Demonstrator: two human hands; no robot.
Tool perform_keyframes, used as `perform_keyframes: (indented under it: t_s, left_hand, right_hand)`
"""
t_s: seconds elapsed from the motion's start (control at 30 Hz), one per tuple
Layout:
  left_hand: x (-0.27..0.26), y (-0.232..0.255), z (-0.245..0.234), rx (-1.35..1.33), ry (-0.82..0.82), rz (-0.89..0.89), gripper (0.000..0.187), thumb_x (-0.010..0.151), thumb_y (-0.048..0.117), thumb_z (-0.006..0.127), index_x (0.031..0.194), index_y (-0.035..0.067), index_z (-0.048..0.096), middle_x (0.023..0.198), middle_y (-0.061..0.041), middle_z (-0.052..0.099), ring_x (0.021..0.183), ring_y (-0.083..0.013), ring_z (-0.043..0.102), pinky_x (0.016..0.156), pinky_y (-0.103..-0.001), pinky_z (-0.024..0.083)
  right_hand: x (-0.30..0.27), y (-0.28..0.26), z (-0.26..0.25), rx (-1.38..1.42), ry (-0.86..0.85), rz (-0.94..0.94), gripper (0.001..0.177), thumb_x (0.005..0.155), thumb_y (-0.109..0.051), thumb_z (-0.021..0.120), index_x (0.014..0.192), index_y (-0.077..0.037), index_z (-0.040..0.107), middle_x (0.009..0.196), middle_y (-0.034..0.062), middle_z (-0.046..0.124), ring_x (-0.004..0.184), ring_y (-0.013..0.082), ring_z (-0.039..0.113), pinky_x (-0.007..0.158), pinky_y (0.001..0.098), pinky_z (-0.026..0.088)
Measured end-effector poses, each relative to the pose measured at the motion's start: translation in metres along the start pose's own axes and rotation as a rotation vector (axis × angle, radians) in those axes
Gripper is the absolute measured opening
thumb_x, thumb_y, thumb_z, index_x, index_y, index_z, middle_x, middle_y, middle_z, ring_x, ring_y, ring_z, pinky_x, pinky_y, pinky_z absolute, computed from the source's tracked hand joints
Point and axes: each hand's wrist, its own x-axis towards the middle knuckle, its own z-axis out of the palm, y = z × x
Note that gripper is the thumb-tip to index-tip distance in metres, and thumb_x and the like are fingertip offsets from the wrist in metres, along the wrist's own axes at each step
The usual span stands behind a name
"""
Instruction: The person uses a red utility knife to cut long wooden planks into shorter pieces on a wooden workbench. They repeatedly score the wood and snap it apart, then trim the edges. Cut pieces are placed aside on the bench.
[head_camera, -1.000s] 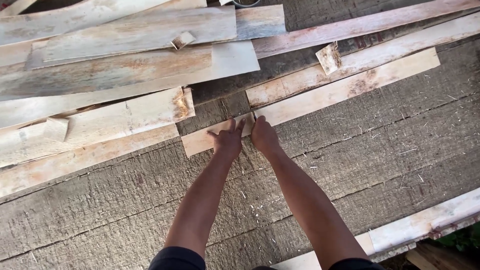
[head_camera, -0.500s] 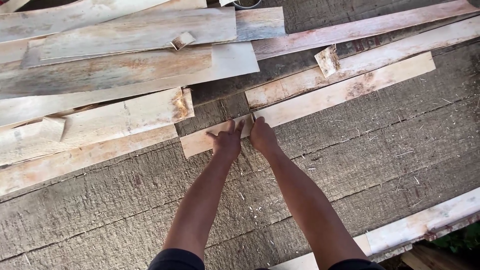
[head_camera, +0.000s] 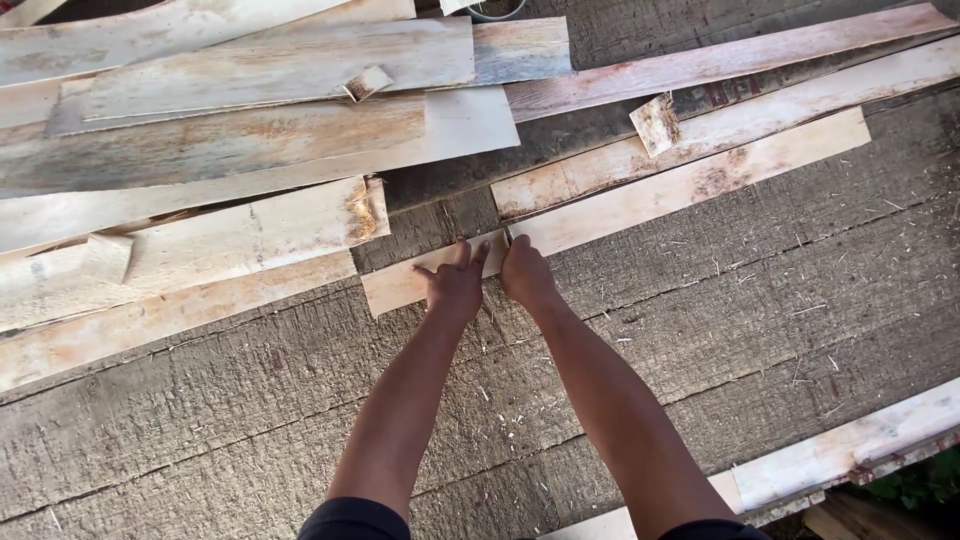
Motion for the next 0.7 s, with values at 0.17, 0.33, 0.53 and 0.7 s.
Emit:
perform_keyframes:
  t_s: [0.17,0.33,0.53,0.7]
  left_hand:
    - [-0.005,0.000,-0.006,0.000,0.012,0.005,0.074,0.096,0.014,0.049,0.164,0.034,0.026,0.167,-0.006,0.022,0.116,-0.0406,0.065,0.102,-0.086,0.024]
    - [-0.009,0.001,-0.012,0.006,0.016,0.015,0.074,0.097,0.014,0.048,0.164,0.034,0.025,0.167,-0.006,0.021,0.117,-0.0404,0.065,0.102,-0.085,0.023]
    - [-0.008,0.003,-0.011,0.020,0.024,-0.001,0.075,0.097,0.013,0.049,0.164,0.035,0.024,0.168,-0.007,0.020,0.117,-0.0410,0.065,0.103,-0.087,0.021]
    - [-0.009,0.004,-0.012,0.013,-0.001,-0.017,0.074,0.097,0.012,0.047,0.164,0.036,0.025,0.168,-0.005,0.020,0.116,-0.0410,0.065,0.103,-0.086,0.020]
  right_hand:
    - [-0.001,-0.004,-0.005,-0.029,-0.007,-0.004,0.032,0.098,-0.016,0.035,0.121,0.003,0.045,0.117,0.0339,0.068,0.117,0.0550,0.065,0.097,0.0631,0.053]
    - [0.009,0.004,0.000,-0.061,-0.011,-0.019,0.032,0.097,-0.016,0.037,0.121,0.003,0.046,0.116,0.0339,0.069,0.117,0.0549,0.065,0.097,0.0630,0.054]
    - [0.006,0.005,-0.001,-0.067,-0.032,-0.022,0.033,0.095,-0.016,0.040,0.122,0.003,0.046,0.118,0.0343,0.068,0.119,0.0555,0.064,0.098,0.0646,0.053]
    - [0.012,0.013,0.005,-0.070,-0.053,0.006,0.032,0.096,-0.016,0.040,0.122,0.001,0.044,0.118,0.0321,0.070,0.119,0.0543,0.064,0.098,0.0637,0.053]
